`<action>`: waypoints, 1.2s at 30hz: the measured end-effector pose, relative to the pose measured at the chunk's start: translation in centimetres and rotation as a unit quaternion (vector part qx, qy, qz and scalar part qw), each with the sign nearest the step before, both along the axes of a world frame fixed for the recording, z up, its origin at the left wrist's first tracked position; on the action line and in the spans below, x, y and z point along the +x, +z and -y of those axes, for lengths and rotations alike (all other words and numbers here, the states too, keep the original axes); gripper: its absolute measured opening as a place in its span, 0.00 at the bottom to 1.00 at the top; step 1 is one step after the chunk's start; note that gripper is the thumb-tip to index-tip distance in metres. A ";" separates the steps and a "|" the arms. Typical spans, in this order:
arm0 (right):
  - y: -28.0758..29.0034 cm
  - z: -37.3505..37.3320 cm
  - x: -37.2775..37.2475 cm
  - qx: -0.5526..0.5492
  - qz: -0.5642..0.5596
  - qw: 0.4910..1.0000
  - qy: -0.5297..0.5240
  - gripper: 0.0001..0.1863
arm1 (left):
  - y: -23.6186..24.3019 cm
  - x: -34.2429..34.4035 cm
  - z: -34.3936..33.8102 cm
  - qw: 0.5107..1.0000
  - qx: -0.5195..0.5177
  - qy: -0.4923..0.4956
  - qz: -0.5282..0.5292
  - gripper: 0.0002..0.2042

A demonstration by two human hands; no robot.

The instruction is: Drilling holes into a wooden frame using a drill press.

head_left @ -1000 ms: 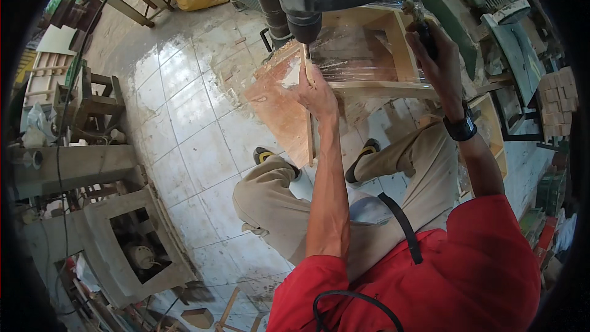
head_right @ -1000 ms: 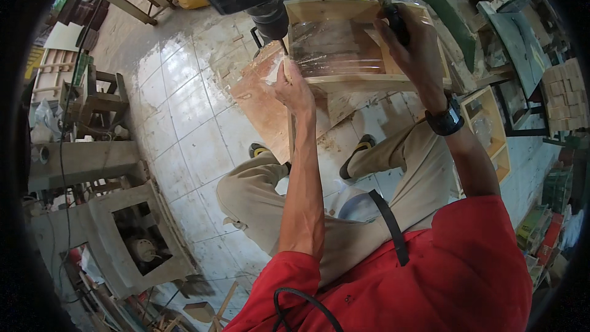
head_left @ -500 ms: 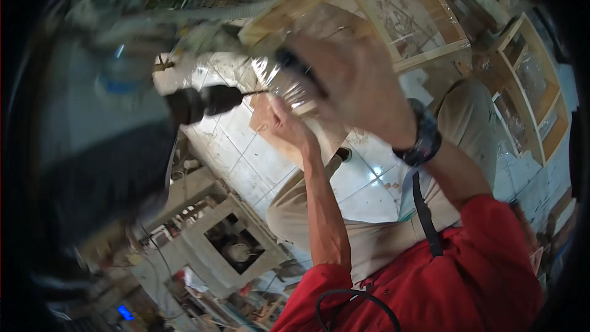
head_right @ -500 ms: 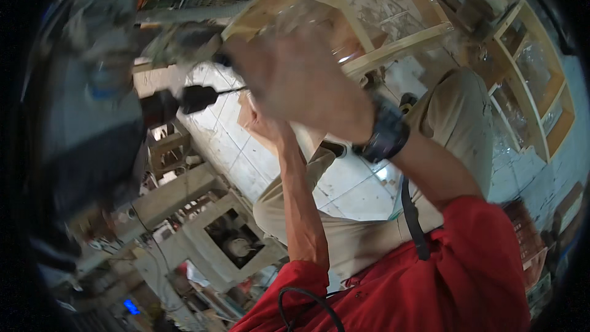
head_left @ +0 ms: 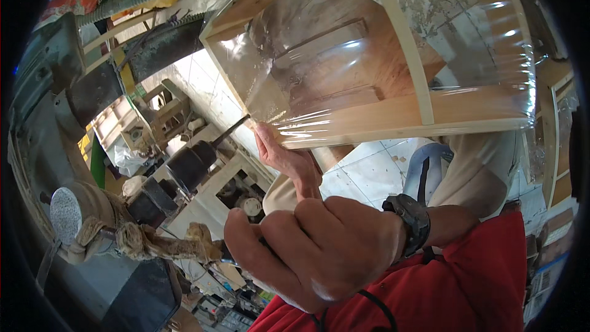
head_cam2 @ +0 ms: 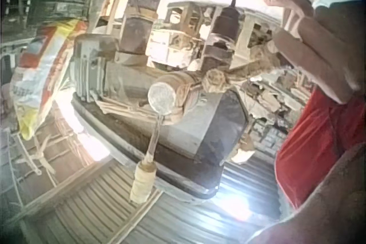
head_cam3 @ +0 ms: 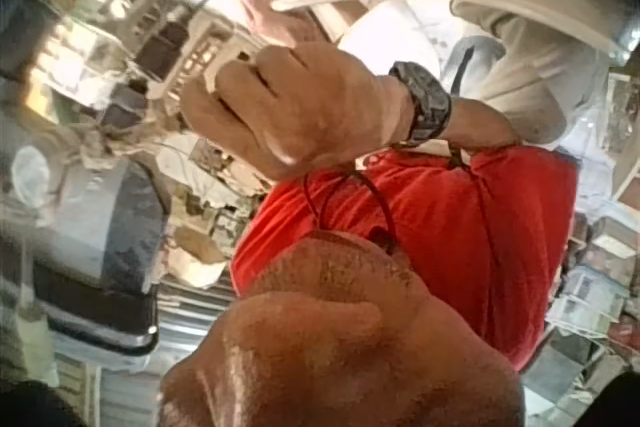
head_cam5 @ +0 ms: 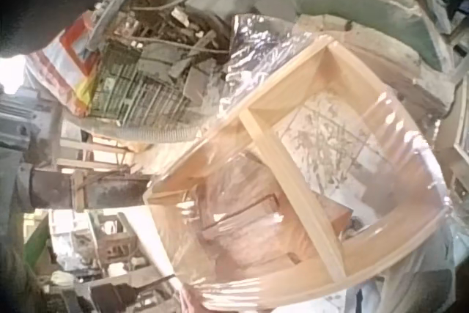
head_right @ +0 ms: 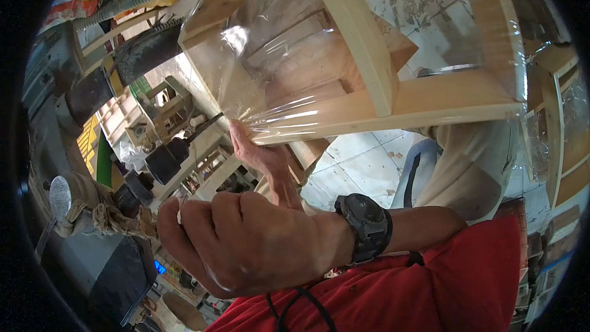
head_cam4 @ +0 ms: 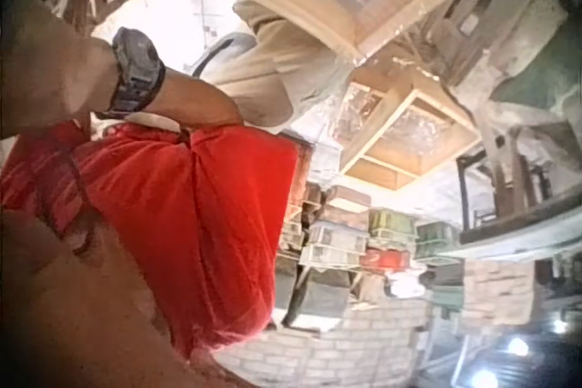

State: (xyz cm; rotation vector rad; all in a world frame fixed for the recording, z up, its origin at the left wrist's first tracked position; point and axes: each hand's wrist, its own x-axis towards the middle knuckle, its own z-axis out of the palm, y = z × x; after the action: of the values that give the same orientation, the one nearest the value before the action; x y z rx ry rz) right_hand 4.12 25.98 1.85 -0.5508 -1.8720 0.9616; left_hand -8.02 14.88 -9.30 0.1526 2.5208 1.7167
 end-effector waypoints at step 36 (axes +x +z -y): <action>-0.4 -0.8 -1.5 0.122 0.106 0.986 -0.049 0.14 | -0.7 -1.1 1.0 0.988 0.127 -0.017 -0.085 0.17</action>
State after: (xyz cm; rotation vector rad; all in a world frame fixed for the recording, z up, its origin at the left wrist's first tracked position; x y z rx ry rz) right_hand 2.65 26.75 1.43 -0.6094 -2.0952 0.6173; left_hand -9.10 13.86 -9.98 0.3724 2.3820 2.0877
